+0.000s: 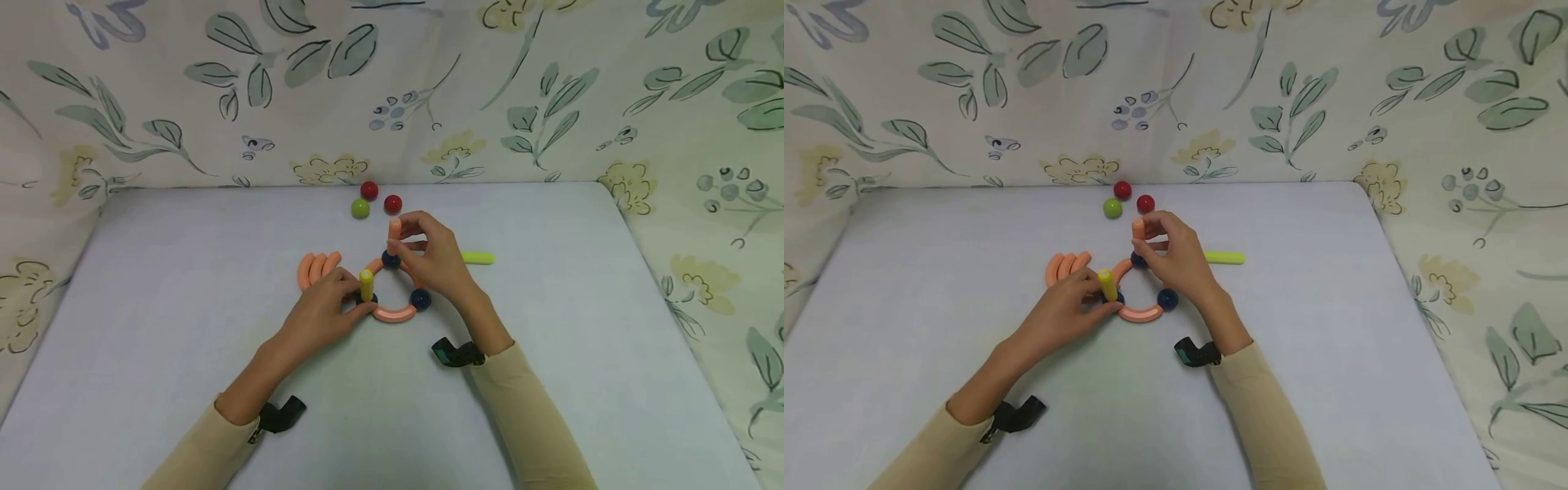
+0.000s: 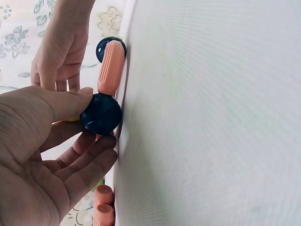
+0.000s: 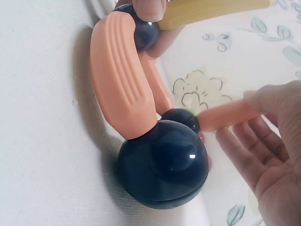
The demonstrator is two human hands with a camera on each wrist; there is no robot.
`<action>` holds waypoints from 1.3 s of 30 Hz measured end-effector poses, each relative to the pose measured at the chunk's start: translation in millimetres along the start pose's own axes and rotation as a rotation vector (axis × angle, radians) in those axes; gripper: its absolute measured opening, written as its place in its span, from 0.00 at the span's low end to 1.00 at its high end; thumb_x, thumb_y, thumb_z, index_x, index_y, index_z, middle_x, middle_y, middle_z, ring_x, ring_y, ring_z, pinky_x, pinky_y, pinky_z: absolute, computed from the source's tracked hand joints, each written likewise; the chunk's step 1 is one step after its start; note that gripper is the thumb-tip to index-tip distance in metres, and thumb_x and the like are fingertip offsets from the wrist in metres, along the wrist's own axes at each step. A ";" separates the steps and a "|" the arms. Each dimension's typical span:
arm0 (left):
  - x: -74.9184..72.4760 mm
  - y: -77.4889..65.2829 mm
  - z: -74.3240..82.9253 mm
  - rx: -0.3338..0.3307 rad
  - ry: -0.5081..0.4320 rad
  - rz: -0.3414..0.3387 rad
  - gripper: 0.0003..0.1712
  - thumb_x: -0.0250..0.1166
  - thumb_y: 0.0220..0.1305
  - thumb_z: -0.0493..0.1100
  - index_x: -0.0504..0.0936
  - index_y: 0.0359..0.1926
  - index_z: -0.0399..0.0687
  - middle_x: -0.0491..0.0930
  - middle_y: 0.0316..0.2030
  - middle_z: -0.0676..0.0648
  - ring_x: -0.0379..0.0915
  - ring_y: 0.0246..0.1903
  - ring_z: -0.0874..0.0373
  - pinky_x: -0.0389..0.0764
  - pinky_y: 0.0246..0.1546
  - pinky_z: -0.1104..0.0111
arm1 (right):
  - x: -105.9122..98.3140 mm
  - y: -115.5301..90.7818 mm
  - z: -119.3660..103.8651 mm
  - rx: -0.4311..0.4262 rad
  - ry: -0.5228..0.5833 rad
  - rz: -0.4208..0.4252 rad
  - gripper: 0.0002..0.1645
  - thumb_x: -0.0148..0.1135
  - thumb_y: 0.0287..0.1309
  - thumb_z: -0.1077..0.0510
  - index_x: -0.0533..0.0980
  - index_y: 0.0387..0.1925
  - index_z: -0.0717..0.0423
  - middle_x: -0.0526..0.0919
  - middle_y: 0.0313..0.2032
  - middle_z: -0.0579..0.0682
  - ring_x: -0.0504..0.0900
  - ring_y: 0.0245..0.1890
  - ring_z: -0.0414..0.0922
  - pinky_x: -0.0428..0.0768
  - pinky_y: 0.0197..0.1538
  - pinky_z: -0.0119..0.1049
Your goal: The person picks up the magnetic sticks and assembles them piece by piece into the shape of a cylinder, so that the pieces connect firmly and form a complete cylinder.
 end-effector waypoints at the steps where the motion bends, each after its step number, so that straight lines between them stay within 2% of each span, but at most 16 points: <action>1: -0.2 0.1 0.5 0.000 0.000 -0.001 0.09 0.77 0.65 0.50 0.90 0.41 0.53 0.84 0.45 0.49 0.79 0.46 0.57 0.82 0.47 0.58 | 0.1 -0.1 0.2 0.000 0.000 0.000 0.24 0.72 0.65 0.65 0.75 0.60 0.61 0.85 0.51 0.57 0.86 0.53 0.51 0.90 0.52 0.40; 16: -1.4 -2.4 0.6 0.009 -0.011 0.016 0.08 0.77 0.65 0.50 0.90 0.40 0.54 0.83 0.44 0.50 0.79 0.45 0.57 0.82 0.47 0.59 | 0.9 -1.3 4.5 -0.019 0.039 -0.026 0.23 0.73 0.65 0.65 0.76 0.59 0.61 0.85 0.51 0.58 0.87 0.53 0.51 0.90 0.52 0.40; 25: -1.5 -3.0 1.8 0.021 -0.015 0.021 0.09 0.77 0.65 0.50 0.90 0.41 0.53 0.83 0.44 0.50 0.80 0.46 0.58 0.82 0.48 0.59 | 0.4 -2.1 6.9 -0.031 0.020 -0.030 0.23 0.72 0.65 0.64 0.77 0.59 0.61 0.86 0.51 0.58 0.87 0.53 0.52 0.89 0.53 0.41; 31: 0.8 -1.6 2.1 0.017 -0.015 0.014 0.09 0.77 0.65 0.51 0.90 0.40 0.53 0.83 0.45 0.50 0.80 0.46 0.57 0.84 0.49 0.57 | -1.8 -3.7 8.2 -0.052 -0.008 -0.037 0.24 0.73 0.64 0.64 0.77 0.59 0.61 0.85 0.52 0.58 0.87 0.53 0.51 0.89 0.56 0.44; 39: -0.6 -3.3 2.1 0.002 -0.015 0.021 0.10 0.77 0.64 0.51 0.91 0.43 0.53 0.83 0.44 0.51 0.80 0.46 0.58 0.83 0.48 0.59 | -1.6 -8.4 10.7 0.004 -0.116 -0.106 0.27 0.74 0.66 0.58 0.76 0.63 0.57 0.82 0.57 0.55 0.86 0.57 0.50 0.87 0.60 0.42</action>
Point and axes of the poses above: each hand's wrist, its own y-axis towards the middle knuckle, its own x-axis out of the palm, z = x × y, the point moved 4 cm from there along y, towards the middle knuckle
